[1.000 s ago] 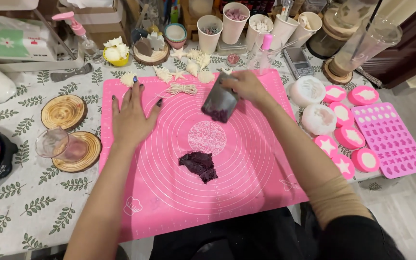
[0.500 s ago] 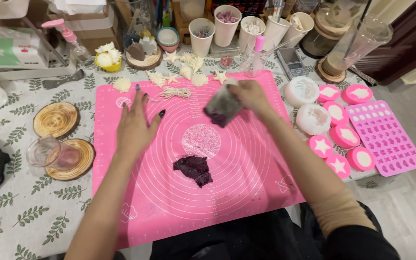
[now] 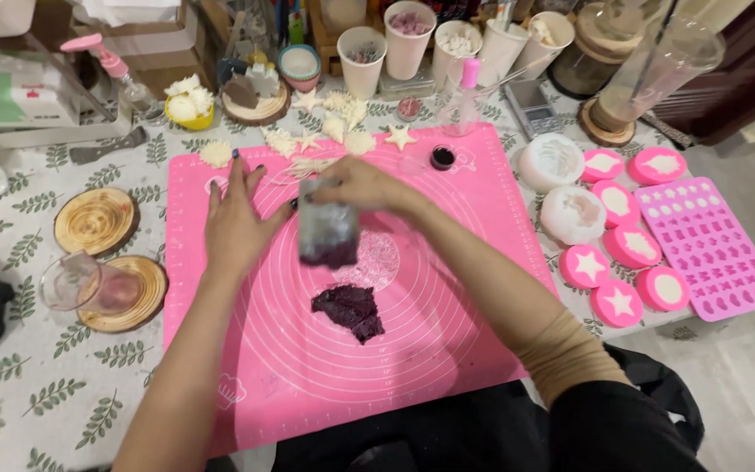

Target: The person pours liquid from a white bottle into their palm and rubs it over a pink silicone work mat, then uses a flat metal scraper to scrape dried dark purple wax residue off the mat, gathering the residue into a pile and picking pieces off the surface by hand.

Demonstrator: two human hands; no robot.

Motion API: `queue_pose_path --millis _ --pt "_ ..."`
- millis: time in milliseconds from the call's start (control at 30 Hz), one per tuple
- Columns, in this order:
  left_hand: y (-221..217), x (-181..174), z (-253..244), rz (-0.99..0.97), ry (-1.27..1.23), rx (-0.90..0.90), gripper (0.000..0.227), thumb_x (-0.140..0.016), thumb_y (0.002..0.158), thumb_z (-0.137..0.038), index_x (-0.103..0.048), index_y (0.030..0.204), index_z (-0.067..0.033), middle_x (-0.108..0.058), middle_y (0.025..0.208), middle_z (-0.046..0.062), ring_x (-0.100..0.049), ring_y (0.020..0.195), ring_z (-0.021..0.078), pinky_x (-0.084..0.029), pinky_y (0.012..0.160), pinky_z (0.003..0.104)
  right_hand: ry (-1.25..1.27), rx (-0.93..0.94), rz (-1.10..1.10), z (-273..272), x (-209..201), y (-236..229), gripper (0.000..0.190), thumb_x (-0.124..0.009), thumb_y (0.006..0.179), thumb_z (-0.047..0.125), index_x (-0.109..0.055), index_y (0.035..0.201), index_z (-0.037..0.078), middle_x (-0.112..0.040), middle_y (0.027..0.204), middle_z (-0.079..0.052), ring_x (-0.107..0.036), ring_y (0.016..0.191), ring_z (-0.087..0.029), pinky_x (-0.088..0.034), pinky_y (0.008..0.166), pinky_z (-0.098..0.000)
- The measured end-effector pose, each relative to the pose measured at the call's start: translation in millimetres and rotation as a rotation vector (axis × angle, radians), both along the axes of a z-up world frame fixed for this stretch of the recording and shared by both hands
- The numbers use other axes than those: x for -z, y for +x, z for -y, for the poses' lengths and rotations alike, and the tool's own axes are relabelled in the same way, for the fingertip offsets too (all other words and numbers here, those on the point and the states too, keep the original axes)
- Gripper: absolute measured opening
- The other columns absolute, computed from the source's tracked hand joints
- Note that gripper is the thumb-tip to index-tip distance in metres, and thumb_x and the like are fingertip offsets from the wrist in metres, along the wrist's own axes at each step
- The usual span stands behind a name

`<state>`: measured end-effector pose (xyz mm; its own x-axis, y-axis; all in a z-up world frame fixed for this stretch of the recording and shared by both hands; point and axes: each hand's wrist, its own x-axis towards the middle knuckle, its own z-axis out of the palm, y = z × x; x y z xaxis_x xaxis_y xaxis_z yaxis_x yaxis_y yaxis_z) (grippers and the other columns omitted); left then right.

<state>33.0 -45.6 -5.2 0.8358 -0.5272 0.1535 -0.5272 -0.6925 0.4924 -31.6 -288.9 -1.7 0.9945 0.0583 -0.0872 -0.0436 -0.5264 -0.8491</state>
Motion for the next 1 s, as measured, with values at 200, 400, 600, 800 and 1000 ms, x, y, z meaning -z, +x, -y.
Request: queue_pose_path --millis 200,400,600,800,1000 --pt "0 3 -2 0.098 -0.078 0.072 0.100 -0.076 0.088 -0.047 -0.024 0.157 0.0018 -0.057 0.151 0.007 -0.050 0.141 0.0305 -0.022 0.125 0.047 -0.136 0.119 0.018 8 -19 -6 0.029 -0.073 0.085 0.033 -0.078 0.093 0.006 -0.074 0.076 -0.001 -0.070 0.069 -0.009 -0.056 0.069 -0.0285" --pt "-7 -7 -3 0.141 -0.101 0.079 0.100 -0.077 0.087 -0.045 -0.023 0.157 0.0013 -0.059 0.148 0.009 -0.049 0.138 0.0322 -0.025 0.122 0.048 0.037 -0.046 -0.076 -2 -37 -32 0.027 -0.071 0.091 0.029 -0.080 0.095 0.004 -0.074 0.079 0.000 -0.065 0.075 -0.009 -0.054 0.069 -0.0283" --pt "-35 -26 -14 -0.312 -0.759 -0.116 0.050 -0.054 0.104 -0.032 -0.054 0.151 -0.0133 -0.072 0.135 0.003 -0.070 0.128 0.0200 -0.053 0.109 0.034 0.391 0.486 0.061 28 -62 -98 0.021 -0.064 0.101 0.032 -0.072 0.098 0.012 -0.057 0.073 0.006 -0.048 0.060 -0.004 -0.035 0.052 -0.0215" --pt "-76 -52 -4 -0.165 -0.757 0.526 0.014 -0.061 0.107 -0.015 -0.069 0.101 -0.0048 -0.063 0.148 0.017 -0.052 0.140 0.0232 -0.042 0.113 0.035 0.569 0.482 -0.042 18 -57 -140 0.018 -0.063 0.099 0.029 -0.070 0.095 0.013 -0.062 0.074 0.007 -0.055 0.060 -0.003 -0.046 0.054 -0.0214" --pt "-115 -95 14 -0.476 -0.237 0.359 0.036 -0.068 0.095 -0.031 -0.074 0.128 -0.0207 -0.073 0.070 0.013 -0.057 0.058 0.0161 -0.051 0.061 0.033 0.461 0.243 0.031 2 -73 -138 0.024 -0.064 0.102 0.026 -0.075 0.104 0.005 -0.066 0.081 0.006 -0.056 0.068 -0.002 -0.044 0.059 -0.0208"
